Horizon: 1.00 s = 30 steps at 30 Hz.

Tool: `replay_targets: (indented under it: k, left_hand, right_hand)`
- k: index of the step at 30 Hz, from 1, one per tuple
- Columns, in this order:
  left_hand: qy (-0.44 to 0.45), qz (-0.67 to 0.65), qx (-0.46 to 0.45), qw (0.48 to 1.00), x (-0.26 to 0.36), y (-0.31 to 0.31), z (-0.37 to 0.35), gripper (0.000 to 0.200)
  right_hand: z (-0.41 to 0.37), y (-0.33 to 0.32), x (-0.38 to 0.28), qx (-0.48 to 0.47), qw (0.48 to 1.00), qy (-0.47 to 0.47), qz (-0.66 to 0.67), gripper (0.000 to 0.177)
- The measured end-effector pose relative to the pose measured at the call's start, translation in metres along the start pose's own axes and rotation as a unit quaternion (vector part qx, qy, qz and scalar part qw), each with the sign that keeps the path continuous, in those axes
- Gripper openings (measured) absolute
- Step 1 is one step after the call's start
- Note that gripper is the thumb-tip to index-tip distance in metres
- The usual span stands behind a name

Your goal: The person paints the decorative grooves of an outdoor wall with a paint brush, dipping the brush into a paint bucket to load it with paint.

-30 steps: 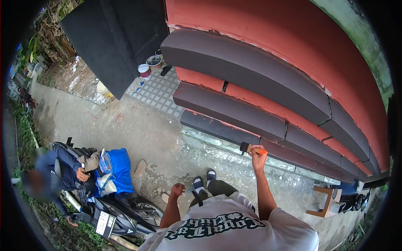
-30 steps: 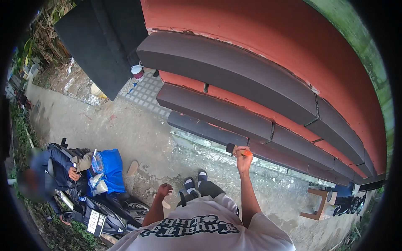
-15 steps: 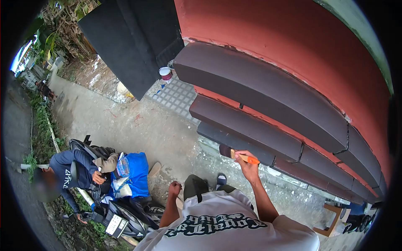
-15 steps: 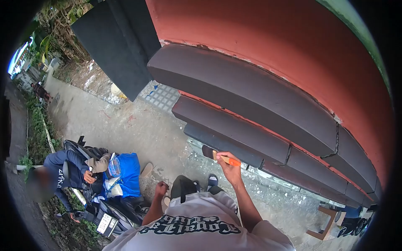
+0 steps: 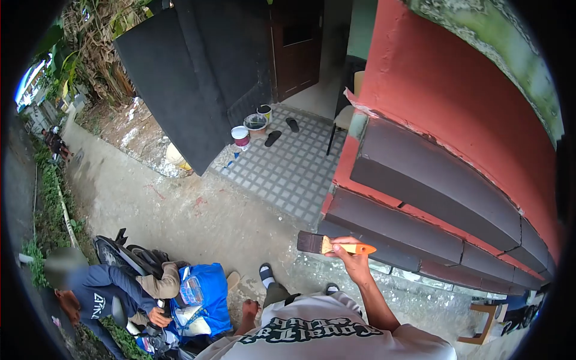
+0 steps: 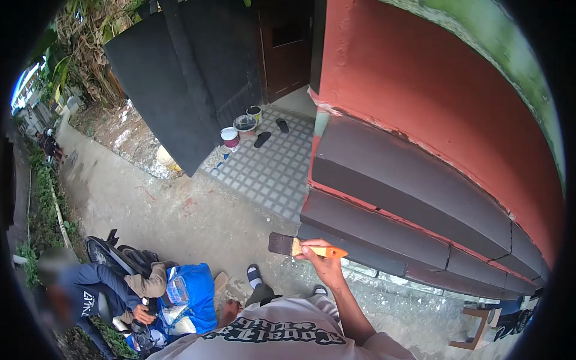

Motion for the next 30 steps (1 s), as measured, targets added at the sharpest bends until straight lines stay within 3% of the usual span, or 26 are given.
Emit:
replay_targets:
  k: [5,7,10,14,17,18,22,26,28,30]
  left_hand:
    - [-0.007,0.021,-0.064,0.998,0.1,-0.09,0.081,0.015]
    - [-0.01,0.036,-0.058,0.998,0.171,-0.108,0.088,0.01]
    - [-0.001,0.038,-0.094,0.995,0.226,-0.128,0.125,0.007]
    - [-0.031,0.084,-0.155,0.984,0.266,-0.123,0.178,0.012]
    - [-0.028,0.088,-0.199,0.976,0.291,-0.1,0.188,0.007]
    - [-0.018,0.087,-0.226,0.97,0.293,-0.093,0.193,0.014]
    - [-0.024,0.116,-0.272,0.955,0.299,-0.093,0.209,0.013]
    - [-0.081,0.11,-0.254,0.957,0.318,-0.133,0.241,0.005]
    - [-0.13,0.168,-0.19,0.959,0.325,-0.149,0.268,0.012]
    - [-0.181,0.156,-0.187,0.953,0.338,-0.161,0.3,0.016]
  right_hand:
    - [0.085,0.083,0.023,0.075,0.997,-0.015,-0.021,0.019]
    - [0.111,0.104,0.026,0.091,0.993,-0.056,-0.056,0.017]
    - [0.139,0.125,0.004,0.148,0.975,-0.106,-0.131,0.014]
    - [0.17,0.138,-0.021,0.249,0.926,-0.177,-0.223,0.014]
    - [0.205,0.133,-0.018,0.259,0.905,-0.204,-0.269,0.016]
    - [0.216,0.13,-0.015,0.261,0.896,-0.208,-0.294,0.017]
    - [0.272,0.124,-0.007,0.294,0.897,-0.217,-0.25,0.016]
    - [0.329,0.101,0.007,0.314,0.895,-0.228,-0.22,0.018]
    - [0.36,0.086,0.013,0.321,0.893,-0.228,-0.216,0.017]
    - [0.387,0.062,0.024,0.332,0.888,-0.224,-0.227,0.017]
Point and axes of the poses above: each hand's wrist, its own z-axis towards the middle knuckle, its own y-axis out of the palm, x = y × z, the point moved 3 cm from there along z, towards the middle knuckle, and after that the axes turned 13 degrees about -x, right-handed, at the moved point
